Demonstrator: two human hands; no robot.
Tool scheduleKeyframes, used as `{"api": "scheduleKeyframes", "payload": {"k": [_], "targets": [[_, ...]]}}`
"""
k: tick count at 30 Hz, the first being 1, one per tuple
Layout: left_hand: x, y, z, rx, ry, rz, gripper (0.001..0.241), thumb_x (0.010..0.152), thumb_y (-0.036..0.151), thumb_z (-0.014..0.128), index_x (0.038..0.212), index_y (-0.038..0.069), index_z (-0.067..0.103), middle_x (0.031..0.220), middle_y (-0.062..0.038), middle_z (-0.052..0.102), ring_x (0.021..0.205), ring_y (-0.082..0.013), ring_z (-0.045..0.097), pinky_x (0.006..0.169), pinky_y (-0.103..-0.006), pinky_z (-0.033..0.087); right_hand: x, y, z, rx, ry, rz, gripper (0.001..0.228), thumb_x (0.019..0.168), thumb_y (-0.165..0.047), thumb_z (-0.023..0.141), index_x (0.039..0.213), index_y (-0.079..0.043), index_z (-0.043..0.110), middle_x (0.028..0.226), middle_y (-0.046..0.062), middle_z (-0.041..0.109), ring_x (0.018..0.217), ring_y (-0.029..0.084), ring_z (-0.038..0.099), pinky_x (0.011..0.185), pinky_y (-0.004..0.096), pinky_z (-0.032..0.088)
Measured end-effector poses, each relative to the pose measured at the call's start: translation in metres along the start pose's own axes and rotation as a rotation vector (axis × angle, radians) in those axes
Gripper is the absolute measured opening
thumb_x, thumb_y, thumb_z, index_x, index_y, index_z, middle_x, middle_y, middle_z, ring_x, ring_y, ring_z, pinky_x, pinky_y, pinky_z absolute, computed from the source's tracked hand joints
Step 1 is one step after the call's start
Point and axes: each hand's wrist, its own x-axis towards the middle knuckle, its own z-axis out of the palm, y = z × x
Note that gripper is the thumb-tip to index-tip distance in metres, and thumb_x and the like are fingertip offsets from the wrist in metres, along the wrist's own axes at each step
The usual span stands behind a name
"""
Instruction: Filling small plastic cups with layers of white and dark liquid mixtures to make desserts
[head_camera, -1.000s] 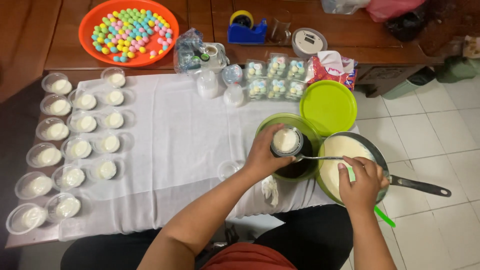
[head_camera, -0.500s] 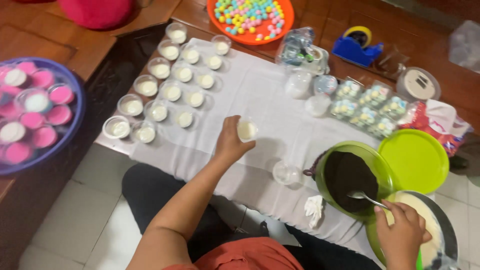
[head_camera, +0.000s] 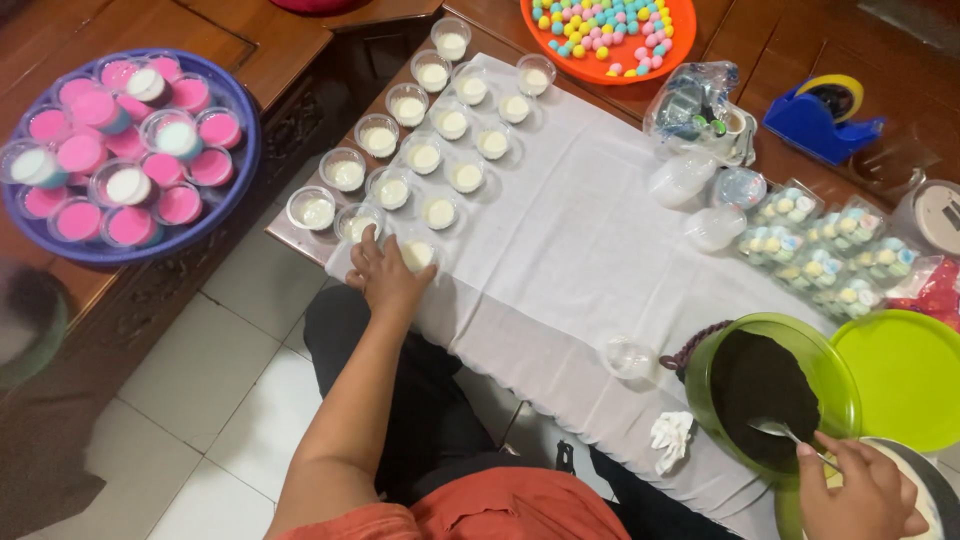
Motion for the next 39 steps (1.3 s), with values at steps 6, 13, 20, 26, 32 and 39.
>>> {"api": "scheduleKeyframes", "payload": {"k": [6,13,20,26,32,39], "targets": [[0.000,0.006,-0.006,0.012,-0.030,-0.021,0.086,0.080,0.049,0.077,0.145,0.002,0.047,0.164,-0.017,0.014,0.140,-0.0423,0.017,0.105,-0.0554,0.017,-0.003,-0.006,-0.016,0.002,-0.058,0.040,0.028,0.107,-0.046,0.072,0.124,-0.026,0.082,0.136,0.001,0.070,0.135,0.027,0.053,0.118,0.044,0.026],[-0.046,0.071,0.013,-0.103,-0.027,0.417,0.084,0.082,0.043,0.077,0.149,0.009,0.041,0.150,-0.018,0.034,0.134,-0.0382,0.033,0.105,-0.0549,0.026,0.030,-0.023,-0.041,-0.045,-0.347,0.128,0.042,0.097,-0.045,0.061,0.132,-0.027,0.074,0.140,0.008,0.064,0.126,0.030,0.055,0.101,0.048,0.035],[-0.125,0.205,0.036,0.253,-0.774,1.128,0.100,0.077,0.033,0.082,0.160,0.022,0.028,0.161,-0.010,0.032,0.150,-0.0390,0.030,0.109,-0.0551,0.044,0.035,0.003,0.007,-0.088,-0.544,-0.076,0.026,0.098,-0.035,0.058,0.116,-0.031,0.076,0.105,0.005,0.070,0.106,0.031,0.070,0.090,0.048,0.054],[-0.123,0.232,0.088,0.409,-0.762,1.272,0.089,0.071,0.019,0.087,0.148,0.000,0.046,0.137,-0.016,0.047,0.118,-0.0416,0.059,0.083,-0.0464,0.064,0.032,0.007,-0.003,-0.026,-0.390,-0.128,0.022,0.097,-0.018,0.058,0.108,-0.018,0.078,0.097,0.008,0.064,0.091,0.032,0.070,0.079,0.045,0.054],[-0.119,0.233,0.082,0.319,-0.794,1.169,0.074,0.065,0.011,0.087,0.130,0.001,0.054,0.127,-0.014,0.048,0.114,-0.0436,0.061,0.083,-0.0449,0.066,0.046,0.009,-0.025,-0.171,-0.359,-0.252,0.030,0.095,-0.011,0.051,0.118,-0.012,0.070,0.096,0.008,0.066,0.092,0.029,0.072,0.074,0.042,0.057],[-0.125,0.238,0.062,0.308,-0.844,1.099,0.063,0.070,0.004,0.083,0.124,-0.002,0.052,0.119,-0.019,0.053,0.106,-0.0451,0.064,0.083,-0.0467,0.065,0.046,-0.012,-0.020,-0.158,-0.227,-0.126,0.020,0.098,-0.009,0.052,0.109,-0.007,0.069,0.084,0.008,0.064,0.080,0.027,0.072,0.063,0.038,0.059]]}}
